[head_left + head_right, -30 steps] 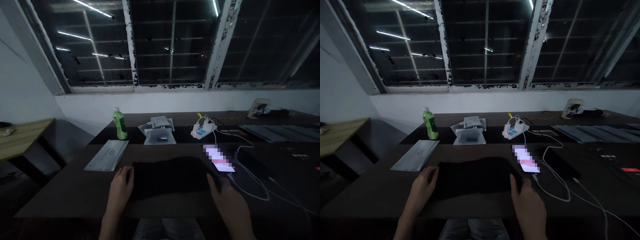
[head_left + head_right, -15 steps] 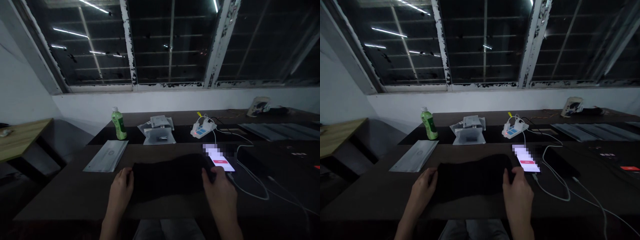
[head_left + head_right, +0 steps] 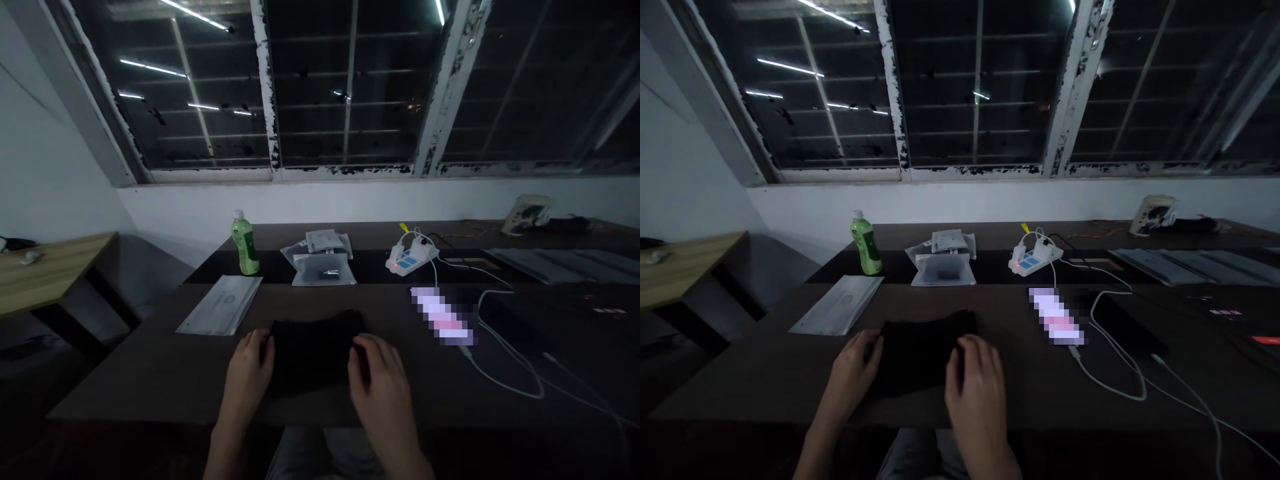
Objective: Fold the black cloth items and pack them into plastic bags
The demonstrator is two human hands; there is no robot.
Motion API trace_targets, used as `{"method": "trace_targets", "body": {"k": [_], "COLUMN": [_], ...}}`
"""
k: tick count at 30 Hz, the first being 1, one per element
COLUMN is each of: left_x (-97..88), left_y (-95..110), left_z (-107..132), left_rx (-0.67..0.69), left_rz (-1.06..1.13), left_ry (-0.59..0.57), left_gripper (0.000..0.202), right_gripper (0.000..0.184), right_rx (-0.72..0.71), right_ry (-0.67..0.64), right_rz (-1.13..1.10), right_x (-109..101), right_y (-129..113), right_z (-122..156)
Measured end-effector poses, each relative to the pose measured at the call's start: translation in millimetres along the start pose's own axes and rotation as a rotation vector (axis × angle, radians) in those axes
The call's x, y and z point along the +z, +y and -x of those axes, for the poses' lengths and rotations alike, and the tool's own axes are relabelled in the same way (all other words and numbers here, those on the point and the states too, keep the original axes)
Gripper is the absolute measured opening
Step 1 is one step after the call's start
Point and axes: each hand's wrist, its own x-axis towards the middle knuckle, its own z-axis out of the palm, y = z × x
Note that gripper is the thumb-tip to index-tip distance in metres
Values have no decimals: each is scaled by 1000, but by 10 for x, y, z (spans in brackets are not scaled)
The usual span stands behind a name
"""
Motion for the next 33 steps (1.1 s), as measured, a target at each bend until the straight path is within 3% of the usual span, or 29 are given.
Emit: {"method": "trace_targets", "body": {"k": [3,6,8,10,13,16,19,22,24,27,29,31,33], "left_x": [-60,-146,-201,-239,-257,-245,-228,-215,-209,-217,-240,-280,-330], "left_y": [60,138,186,218,231,216,196,190,191,167,107,7,-110], "left_z": [15,33,40,41,40,37,36,49,61,48,-11,-120,-265], "left_rx": [-35,-104,-143,-158,-157,-165,-156,-145,-127,-54,-13,-18,-80], "left_rz": [7,58,101,141,175,163,159,173,157,33,-112,-285,-435], "left_ry": [-34,-111,-154,-185,-220,-227,-225,-195,-115,50,119,118,11], "left_gripper": [24,24,24,27,32,32,31,29,27,24,22,26,37], "right_gripper": [37,30,21,12,7,14,31,30,27,11,14,16,13], "right_rx": [222,289,296,294,197,-13,-174,-280,-289,-273,-296,-315,-312], "right_ry": [-189,-365,-403,-345,-143,-34,-91,-235,-281,-311,-351,-398,-436], "right_rz": [243,221,129,81,85,41,-25,-94,-150,-185,-160,-119,-89], "right_x": [-39,-74,-128,-199,-262,-182,37,241,284,180,40,-104,-213], "right_y": [239,418,490,517,434,196,-97,-286,-313,-231,-137,-38,51], "right_z": [-122,-212,-289,-385,-495,-436,-183,108,219,210,134,61,21]}}
